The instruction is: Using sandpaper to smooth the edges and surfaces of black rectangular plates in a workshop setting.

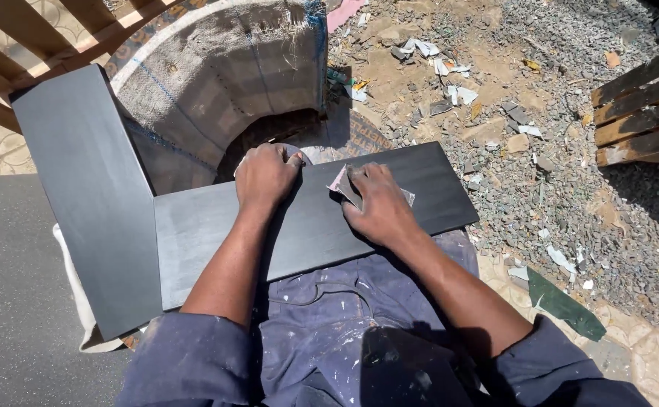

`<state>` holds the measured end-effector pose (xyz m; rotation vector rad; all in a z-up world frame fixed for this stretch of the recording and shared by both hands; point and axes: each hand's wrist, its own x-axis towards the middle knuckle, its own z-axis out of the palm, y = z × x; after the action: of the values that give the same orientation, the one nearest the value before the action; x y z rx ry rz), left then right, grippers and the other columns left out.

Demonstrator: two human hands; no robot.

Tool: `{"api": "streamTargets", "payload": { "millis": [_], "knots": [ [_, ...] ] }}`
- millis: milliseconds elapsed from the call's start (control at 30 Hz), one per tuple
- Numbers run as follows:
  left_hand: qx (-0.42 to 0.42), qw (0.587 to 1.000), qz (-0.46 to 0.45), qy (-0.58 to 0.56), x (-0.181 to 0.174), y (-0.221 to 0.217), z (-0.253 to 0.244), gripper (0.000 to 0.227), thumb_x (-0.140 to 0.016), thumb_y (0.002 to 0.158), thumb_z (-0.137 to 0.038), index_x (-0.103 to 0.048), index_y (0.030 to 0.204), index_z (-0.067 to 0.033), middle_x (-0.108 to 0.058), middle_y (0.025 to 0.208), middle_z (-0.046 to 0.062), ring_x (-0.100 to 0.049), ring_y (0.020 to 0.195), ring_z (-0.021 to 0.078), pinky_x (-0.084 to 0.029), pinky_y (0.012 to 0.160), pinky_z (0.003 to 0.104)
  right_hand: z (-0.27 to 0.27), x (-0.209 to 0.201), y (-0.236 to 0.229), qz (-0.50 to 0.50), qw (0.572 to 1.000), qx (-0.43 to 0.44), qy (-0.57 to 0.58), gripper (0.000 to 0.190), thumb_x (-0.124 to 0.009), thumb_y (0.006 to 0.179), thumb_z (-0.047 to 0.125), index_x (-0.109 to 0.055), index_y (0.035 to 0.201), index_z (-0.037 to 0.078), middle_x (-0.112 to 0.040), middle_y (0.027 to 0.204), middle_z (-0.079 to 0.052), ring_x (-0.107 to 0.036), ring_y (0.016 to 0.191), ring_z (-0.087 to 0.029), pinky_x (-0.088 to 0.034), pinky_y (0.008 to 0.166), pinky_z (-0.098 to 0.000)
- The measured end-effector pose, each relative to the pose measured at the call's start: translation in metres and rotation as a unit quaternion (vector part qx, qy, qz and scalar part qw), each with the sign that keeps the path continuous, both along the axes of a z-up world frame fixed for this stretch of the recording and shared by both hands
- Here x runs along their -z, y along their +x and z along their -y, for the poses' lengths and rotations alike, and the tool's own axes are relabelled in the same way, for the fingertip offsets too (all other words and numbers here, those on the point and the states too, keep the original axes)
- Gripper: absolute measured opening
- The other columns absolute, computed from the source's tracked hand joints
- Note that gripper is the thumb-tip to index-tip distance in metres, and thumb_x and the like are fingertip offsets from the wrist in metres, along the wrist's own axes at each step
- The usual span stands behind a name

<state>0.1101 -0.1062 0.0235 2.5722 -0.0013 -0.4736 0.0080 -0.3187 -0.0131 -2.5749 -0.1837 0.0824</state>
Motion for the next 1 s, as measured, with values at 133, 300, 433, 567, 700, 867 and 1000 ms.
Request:
{"api": "streamTargets", "payload": {
  "millis": [133,300,433,567,700,867,1000],
  "knots": [
    [0.019,1.000,0.008,0.012,0.013,0.001,0.003,0.035,-0.069,0.092,-0.046,-0.077,0.088,-0.0117,-0.070,0.089,0.020,-0.070,0.100,0.0415,-0.056,0.087,0.053,0.025,-0.028,0.004,-0.089,0.992,-0.085,0.010,0.051,-0.070,0.074,0.036,-0.068,0.116,0.007,-0.045,0.150,-0.020,-0.039,0.140,-0.047,-0.033,0.116,-0.0571],
    [-0.033,0.998,0.018,-0.058,0.010,-0.005,0.005,0.040,-0.066,0.095,-0.046,-0.074,0.080,-0.0104,-0.067,0.083,0.021,-0.069,0.093,0.0436,-0.056,0.084,0.053,0.064,-0.001,0.008,-0.147,0.974,-0.100,-0.139,0.069,-0.040,0.097,0.037,-0.029,0.162,0.015,-0.016,0.172,-0.015,-0.010,0.158,-0.038,-0.008,0.127,-0.0558],
    [-0.070,0.991,0.048,-0.103,0.016,-0.002,-0.007,0.055,-0.061,0.100,-0.044,-0.064,0.057,-0.0109,-0.059,0.056,0.018,-0.066,0.065,0.0419,-0.051,0.063,0.047,0.067,-0.037,0.022,-0.195,0.965,-0.005,-0.177,0.065,-0.040,0.095,0.033,-0.041,0.156,0.011,-0.026,0.170,-0.012,-0.023,0.157,-0.029,-0.011,0.129,-0.0453],
    [-0.086,0.988,0.050,-0.120,0.018,-0.002,-0.009,0.057,-0.063,0.099,-0.046,-0.060,0.051,-0.0153,-0.054,0.047,0.011,-0.060,0.051,0.0314,-0.048,0.057,0.040,0.074,-0.031,0.032,-0.190,0.965,-0.024,-0.180,0.064,-0.056,0.087,0.045,-0.058,0.144,0.016,-0.040,0.162,-0.009,-0.036,0.150,-0.035,-0.030,0.121,-0.0527],
    [-0.085,0.986,0.044,-0.139,0.018,-0.003,-0.004,0.055,-0.064,0.097,-0.047,-0.064,0.053,-0.0143,-0.058,0.051,0.016,-0.064,0.057,0.0395,-0.049,0.057,0.044,0.088,-0.039,0.041,-0.191,0.972,-0.046,-0.131,0.076,-0.062,0.081,0.043,-0.052,0.147,0.005,-0.043,0.155,-0.020,-0.037,0.145,-0.041,-0.031,0.120,-0.0553],
    [-0.102,0.983,0.044,-0.150,0.022,-0.002,0.002,0.065,-0.056,0.102,-0.054,-0.057,0.052,-0.0119,-0.052,0.049,0.016,-0.058,0.054,0.0350,-0.044,0.060,0.043,0.019,-0.028,0.022,-0.194,0.969,-0.036,-0.146,0.074,-0.038,0.094,0.039,-0.028,0.161,0.009,-0.021,0.170,-0.014,-0.014,0.158,-0.031,-0.008,0.127,-0.0508],
    [-0.097,0.991,0.040,-0.082,0.026,0.002,0.003,0.065,-0.054,0.101,-0.057,-0.064,0.056,-0.0104,-0.057,0.055,0.020,-0.065,0.069,0.0470,-0.047,0.065,0.051,-0.075,-0.091,-0.003,-0.200,0.967,-0.124,-0.094,0.069,-0.036,0.094,0.034,-0.037,0.157,0.004,-0.037,0.162,-0.019,-0.024,0.156,-0.029,-0.002,0.129,-0.0452]
  ]
}}
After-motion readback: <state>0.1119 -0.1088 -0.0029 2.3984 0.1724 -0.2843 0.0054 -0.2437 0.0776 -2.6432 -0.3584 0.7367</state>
